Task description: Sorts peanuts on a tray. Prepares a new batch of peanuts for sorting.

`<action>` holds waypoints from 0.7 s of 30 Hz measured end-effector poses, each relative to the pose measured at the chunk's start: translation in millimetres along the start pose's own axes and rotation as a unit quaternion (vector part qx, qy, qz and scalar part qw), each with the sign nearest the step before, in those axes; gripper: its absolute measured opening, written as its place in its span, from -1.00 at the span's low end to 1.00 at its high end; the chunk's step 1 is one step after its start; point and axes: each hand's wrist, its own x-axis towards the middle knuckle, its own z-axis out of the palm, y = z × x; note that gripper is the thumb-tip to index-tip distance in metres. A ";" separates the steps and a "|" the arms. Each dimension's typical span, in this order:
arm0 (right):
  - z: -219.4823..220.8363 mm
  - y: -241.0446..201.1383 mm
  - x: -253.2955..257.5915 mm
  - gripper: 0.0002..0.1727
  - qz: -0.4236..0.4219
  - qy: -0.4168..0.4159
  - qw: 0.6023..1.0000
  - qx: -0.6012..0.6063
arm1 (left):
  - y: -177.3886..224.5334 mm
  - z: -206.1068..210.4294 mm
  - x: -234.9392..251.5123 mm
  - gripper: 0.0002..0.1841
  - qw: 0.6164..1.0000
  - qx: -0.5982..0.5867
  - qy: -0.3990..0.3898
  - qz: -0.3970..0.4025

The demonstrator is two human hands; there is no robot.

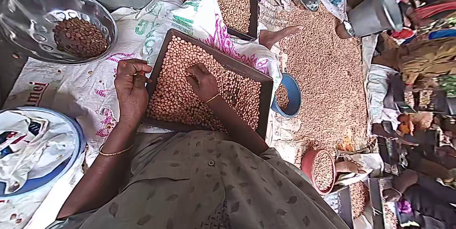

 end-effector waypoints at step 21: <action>-32.7 -19.7 86.1 -0.76 0.058 0.007 0.963 0.264 | -4.9 29.2 -3.9 -0.72 0.900 0.291 -0.254 0.202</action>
